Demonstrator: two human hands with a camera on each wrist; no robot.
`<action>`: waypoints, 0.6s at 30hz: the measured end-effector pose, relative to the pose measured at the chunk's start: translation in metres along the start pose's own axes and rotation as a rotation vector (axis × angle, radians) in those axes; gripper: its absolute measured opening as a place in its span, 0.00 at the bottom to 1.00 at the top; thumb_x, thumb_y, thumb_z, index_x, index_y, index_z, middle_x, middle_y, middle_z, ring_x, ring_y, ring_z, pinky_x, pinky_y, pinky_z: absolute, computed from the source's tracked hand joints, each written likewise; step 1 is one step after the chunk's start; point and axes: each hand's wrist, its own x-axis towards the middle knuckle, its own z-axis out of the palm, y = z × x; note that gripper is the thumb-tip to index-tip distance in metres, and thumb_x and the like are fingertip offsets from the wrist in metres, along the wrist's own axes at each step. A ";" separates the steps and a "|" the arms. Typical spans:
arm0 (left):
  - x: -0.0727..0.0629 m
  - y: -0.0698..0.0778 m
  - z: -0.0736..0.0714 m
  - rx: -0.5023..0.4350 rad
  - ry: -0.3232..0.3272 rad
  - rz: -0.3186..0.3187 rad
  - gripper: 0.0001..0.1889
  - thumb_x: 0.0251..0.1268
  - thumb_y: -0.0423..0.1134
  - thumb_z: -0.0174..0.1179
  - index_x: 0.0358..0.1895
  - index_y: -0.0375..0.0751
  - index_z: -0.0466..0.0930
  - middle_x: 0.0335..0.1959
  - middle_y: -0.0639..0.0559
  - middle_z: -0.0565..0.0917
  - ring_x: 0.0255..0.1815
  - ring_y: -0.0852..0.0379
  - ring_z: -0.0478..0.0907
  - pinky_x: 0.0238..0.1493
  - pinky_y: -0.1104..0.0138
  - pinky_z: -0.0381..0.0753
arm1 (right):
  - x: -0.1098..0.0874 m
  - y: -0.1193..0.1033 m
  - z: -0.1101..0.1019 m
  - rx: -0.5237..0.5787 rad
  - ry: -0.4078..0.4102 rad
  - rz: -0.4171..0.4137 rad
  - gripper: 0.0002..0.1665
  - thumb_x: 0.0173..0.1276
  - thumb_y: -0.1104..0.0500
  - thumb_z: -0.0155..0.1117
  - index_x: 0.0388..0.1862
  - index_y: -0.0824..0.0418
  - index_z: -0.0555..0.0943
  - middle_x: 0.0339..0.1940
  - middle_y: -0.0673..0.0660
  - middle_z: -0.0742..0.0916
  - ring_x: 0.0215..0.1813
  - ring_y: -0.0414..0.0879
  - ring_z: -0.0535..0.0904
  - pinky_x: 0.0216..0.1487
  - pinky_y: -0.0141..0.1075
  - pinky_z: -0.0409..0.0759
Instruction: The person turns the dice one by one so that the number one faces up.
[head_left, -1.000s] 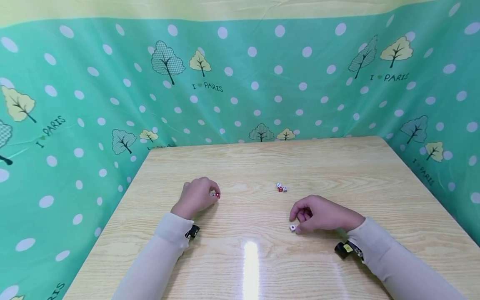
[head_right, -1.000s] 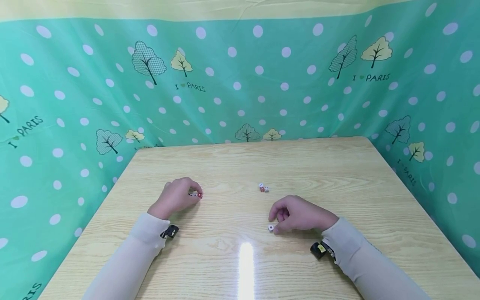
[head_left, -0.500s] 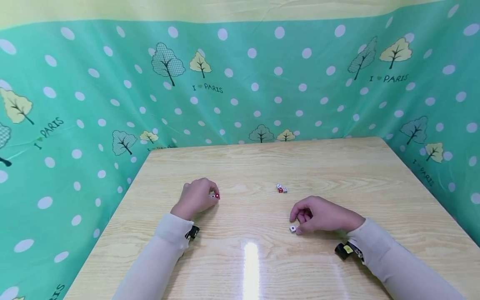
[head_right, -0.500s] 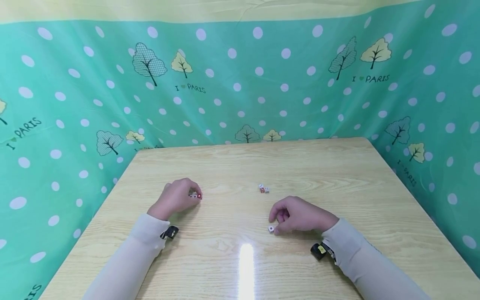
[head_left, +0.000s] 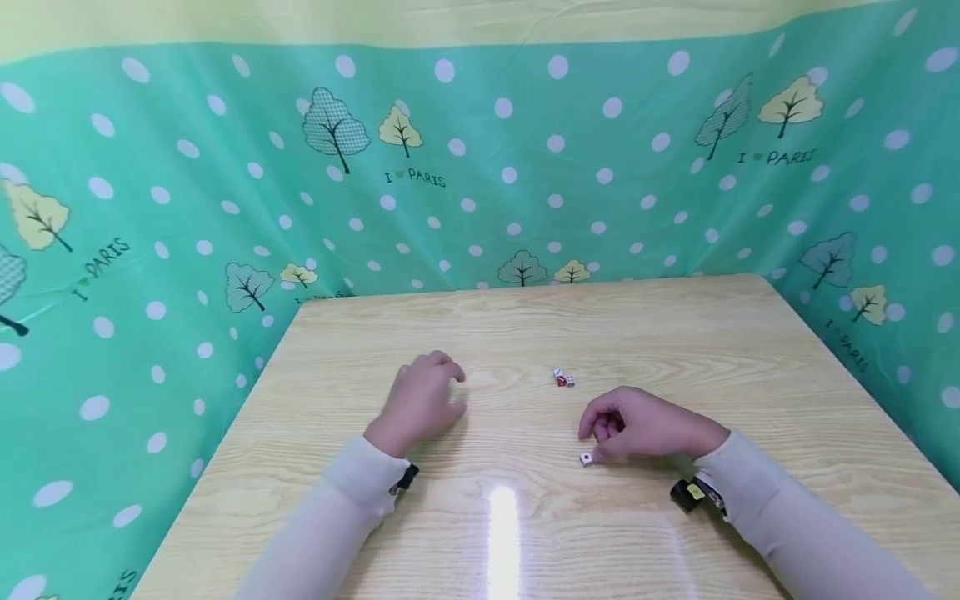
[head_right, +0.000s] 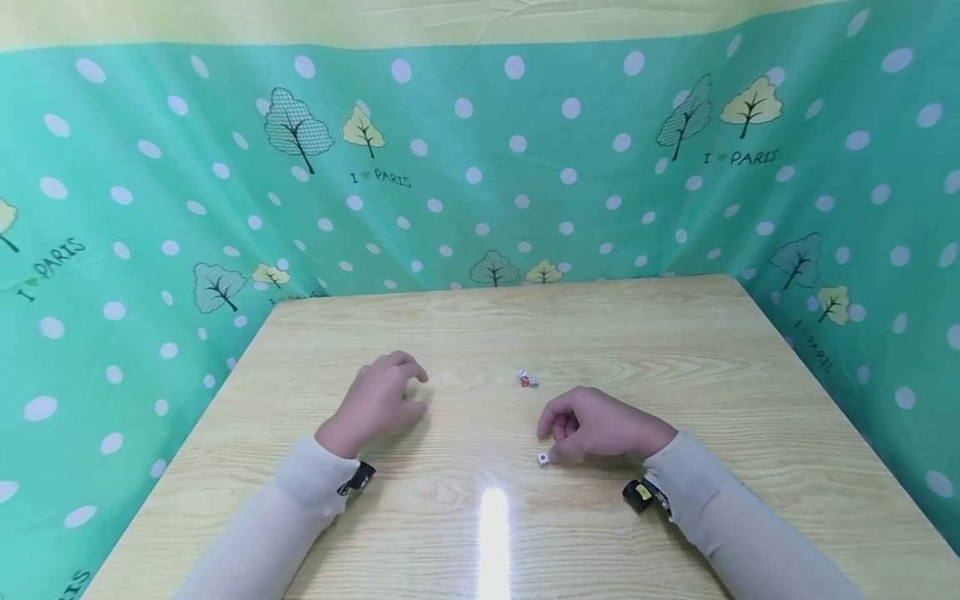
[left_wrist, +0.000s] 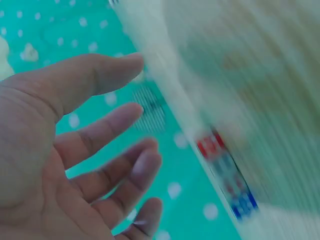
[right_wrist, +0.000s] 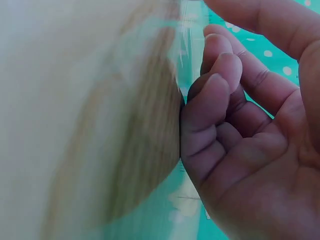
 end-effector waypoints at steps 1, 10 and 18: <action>0.000 0.007 0.001 -0.019 -0.007 0.030 0.16 0.55 0.41 0.74 0.48 0.45 0.89 0.55 0.47 0.85 0.56 0.44 0.82 0.56 0.46 0.79 | 0.001 0.000 -0.001 -0.012 0.008 -0.001 0.14 0.59 0.56 0.81 0.42 0.51 0.87 0.29 0.51 0.84 0.30 0.41 0.75 0.32 0.31 0.75; -0.002 0.062 0.014 -0.069 -0.128 0.206 0.12 0.60 0.42 0.69 0.45 0.46 0.90 0.42 0.54 0.88 0.45 0.57 0.86 0.50 0.59 0.84 | 0.020 -0.001 -0.009 -0.099 0.139 0.018 0.05 0.68 0.59 0.71 0.41 0.51 0.87 0.29 0.48 0.83 0.29 0.41 0.75 0.31 0.33 0.76; 0.001 0.096 0.019 -0.092 -0.228 0.269 0.09 0.60 0.47 0.71 0.40 0.48 0.90 0.38 0.58 0.87 0.35 0.64 0.79 0.36 0.70 0.80 | 0.034 -0.004 -0.014 -0.177 0.261 0.050 0.05 0.67 0.63 0.69 0.39 0.53 0.87 0.29 0.49 0.84 0.31 0.44 0.77 0.32 0.34 0.77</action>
